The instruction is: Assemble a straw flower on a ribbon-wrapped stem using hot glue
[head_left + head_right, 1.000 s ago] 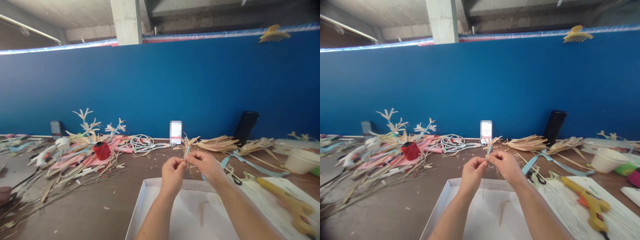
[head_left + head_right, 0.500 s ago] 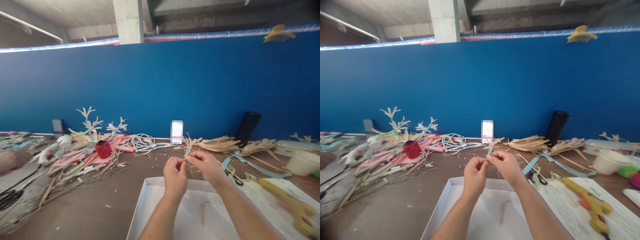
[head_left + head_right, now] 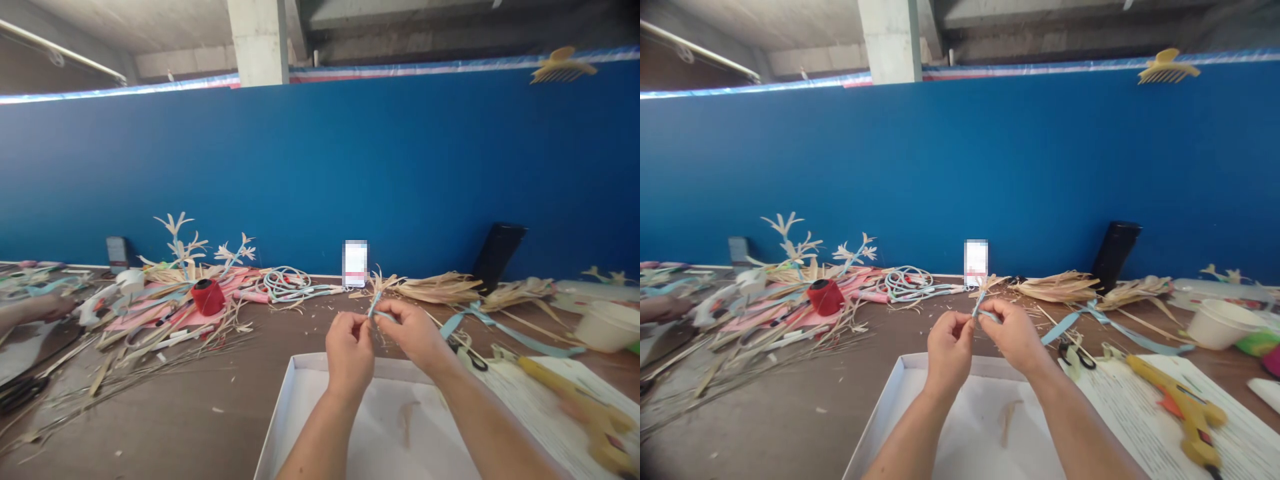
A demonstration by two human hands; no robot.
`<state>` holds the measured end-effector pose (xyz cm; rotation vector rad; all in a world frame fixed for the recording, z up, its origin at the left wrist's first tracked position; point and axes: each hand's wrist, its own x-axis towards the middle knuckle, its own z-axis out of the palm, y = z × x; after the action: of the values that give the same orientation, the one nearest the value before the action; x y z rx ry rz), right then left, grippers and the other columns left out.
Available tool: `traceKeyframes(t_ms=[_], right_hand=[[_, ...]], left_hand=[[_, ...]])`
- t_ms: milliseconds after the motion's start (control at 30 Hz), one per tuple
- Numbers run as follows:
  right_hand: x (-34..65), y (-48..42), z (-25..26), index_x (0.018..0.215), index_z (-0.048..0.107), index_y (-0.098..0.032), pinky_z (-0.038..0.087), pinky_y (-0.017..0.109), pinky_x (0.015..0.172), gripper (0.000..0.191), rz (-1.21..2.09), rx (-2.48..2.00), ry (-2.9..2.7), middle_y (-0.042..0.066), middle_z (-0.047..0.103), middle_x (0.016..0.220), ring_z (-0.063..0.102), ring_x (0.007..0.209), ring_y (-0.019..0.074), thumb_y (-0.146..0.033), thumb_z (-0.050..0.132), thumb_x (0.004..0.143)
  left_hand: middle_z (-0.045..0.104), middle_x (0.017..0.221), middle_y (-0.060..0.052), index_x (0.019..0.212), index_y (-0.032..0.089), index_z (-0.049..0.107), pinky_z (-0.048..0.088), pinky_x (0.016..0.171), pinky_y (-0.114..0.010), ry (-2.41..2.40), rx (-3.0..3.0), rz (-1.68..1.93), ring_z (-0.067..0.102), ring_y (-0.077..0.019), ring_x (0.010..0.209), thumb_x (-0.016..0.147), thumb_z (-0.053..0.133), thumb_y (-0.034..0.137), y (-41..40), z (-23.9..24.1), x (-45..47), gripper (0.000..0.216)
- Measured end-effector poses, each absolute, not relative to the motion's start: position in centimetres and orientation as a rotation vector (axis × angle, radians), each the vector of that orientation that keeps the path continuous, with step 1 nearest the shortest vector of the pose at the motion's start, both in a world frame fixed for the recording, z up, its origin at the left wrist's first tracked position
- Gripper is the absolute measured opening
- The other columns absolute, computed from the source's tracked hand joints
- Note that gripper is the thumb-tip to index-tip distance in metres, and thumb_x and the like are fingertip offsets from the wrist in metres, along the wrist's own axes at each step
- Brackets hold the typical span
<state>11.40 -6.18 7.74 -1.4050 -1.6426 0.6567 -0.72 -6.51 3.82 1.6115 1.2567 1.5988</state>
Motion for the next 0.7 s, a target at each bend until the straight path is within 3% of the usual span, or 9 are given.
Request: traceKeyframes(t_ms=[433, 700], right_hand=[[11.0, -6.4, 7.3, 0.087, 0.064, -0.017, 0.039, 0.024, 0.062, 0.021, 0.789, -1.29, -1.603, 0.0, 0.063, 0.075, 0.053, 0.069, 0.0147, -0.031, 0.054, 0.075], [9.9, -6.6, 7.1, 0.074, 0.066, -0.016, 0.032, 0.025, 0.052, 0.033, 0.649, -1.385, -1.523, 0.0, 0.055, 0.06, 0.043, 0.056, 0.0128, -0.049, 0.058, 0.071]], left_hand=[[0.054, 0.07, -0.001, 0.073, 0.018, 0.059, 0.036, 0.061, -0.024, 1.288, 1.641, 1.636, 0.049, -0.0124, 0.066, 0.079, 0.049, 0.02, -6.6, 4.0, -1.0, 0.012], [0.053, 0.069, -0.002, 0.068, 0.018, 0.055, 0.034, 0.062, -0.025, 1.359, 1.656, 1.668, 0.049, -0.0134, 0.066, 0.081, 0.046, 0.021, -6.8, 4.0, -0.9, 0.016]])
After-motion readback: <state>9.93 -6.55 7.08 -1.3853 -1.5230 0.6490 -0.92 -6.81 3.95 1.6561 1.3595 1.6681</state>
